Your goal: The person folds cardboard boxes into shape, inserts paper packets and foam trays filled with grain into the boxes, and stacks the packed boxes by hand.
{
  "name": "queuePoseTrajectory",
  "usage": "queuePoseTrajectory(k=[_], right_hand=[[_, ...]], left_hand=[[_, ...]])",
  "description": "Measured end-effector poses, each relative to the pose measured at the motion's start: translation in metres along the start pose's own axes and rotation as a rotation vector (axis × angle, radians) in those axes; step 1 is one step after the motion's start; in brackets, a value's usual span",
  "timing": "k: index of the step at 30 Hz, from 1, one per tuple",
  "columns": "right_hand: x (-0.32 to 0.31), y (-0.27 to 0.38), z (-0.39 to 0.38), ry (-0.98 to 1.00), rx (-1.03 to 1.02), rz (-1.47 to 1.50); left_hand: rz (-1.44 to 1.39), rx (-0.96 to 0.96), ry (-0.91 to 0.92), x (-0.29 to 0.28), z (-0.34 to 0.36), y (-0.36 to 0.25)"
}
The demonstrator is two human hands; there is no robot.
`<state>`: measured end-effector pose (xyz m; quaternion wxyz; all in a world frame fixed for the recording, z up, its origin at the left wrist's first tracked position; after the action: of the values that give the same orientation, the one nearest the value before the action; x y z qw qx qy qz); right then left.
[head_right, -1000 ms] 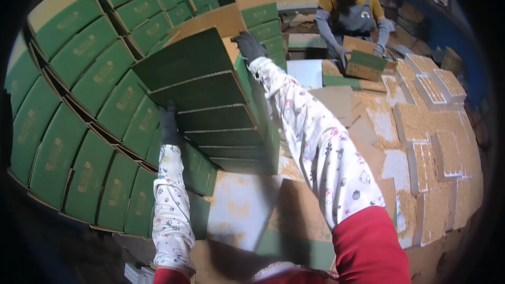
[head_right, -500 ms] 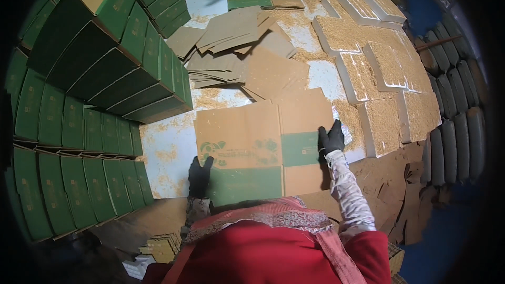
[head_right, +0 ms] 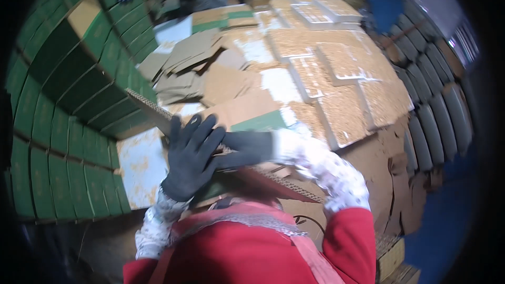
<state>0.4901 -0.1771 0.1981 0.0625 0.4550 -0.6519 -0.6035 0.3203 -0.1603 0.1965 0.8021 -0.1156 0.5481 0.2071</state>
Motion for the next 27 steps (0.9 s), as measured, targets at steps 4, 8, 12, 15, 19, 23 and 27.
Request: queuePoseTrajectory(k=[4, 8, 12, 15, 19, 23, 27], right_hand=[[-0.021, 0.007, 0.025, 0.102, -0.197, 0.050], [-0.036, 0.031, 0.020, -0.110, 0.167, 0.032], [-0.098, -0.033, 0.004, -0.619, -0.002, -0.243], [-0.095, -0.019, -0.034, -0.799, 0.046, -1.059], [-0.059, 0.011, -0.016, -0.155, 0.125, -0.860], [-0.067, 0.005, 0.037, -0.231, 0.206, -0.992], [-0.061, -0.010, 0.075, -0.787, -0.056, -0.640]], left_hand=[[-0.144, -0.014, -0.217, 0.005, -0.025, -0.001], [-0.246, 0.092, -0.188, -0.024, -0.033, 0.009], [-0.284, 0.241, 0.039, -0.098, -0.033, 0.008], [-0.036, -0.183, 0.564, -0.081, -0.031, -0.001], [0.047, -0.245, 0.300, 0.000, 0.004, 0.009], [0.064, -0.193, 0.393, 0.023, 0.003, 0.027], [-0.049, -0.164, 0.212, -0.036, 0.011, 0.024]])
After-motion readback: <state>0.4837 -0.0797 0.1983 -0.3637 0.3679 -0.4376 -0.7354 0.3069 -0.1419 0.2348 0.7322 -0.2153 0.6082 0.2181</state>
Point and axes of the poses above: each hand's wrist, its own z-axis towards the middle knuckle, its own x-axis out of the palm, y = z × x, the point moved 2 cm from there along z, towards the middle knuckle, and after that the axes turned 6 degrees about y, right-handed, at the moved point
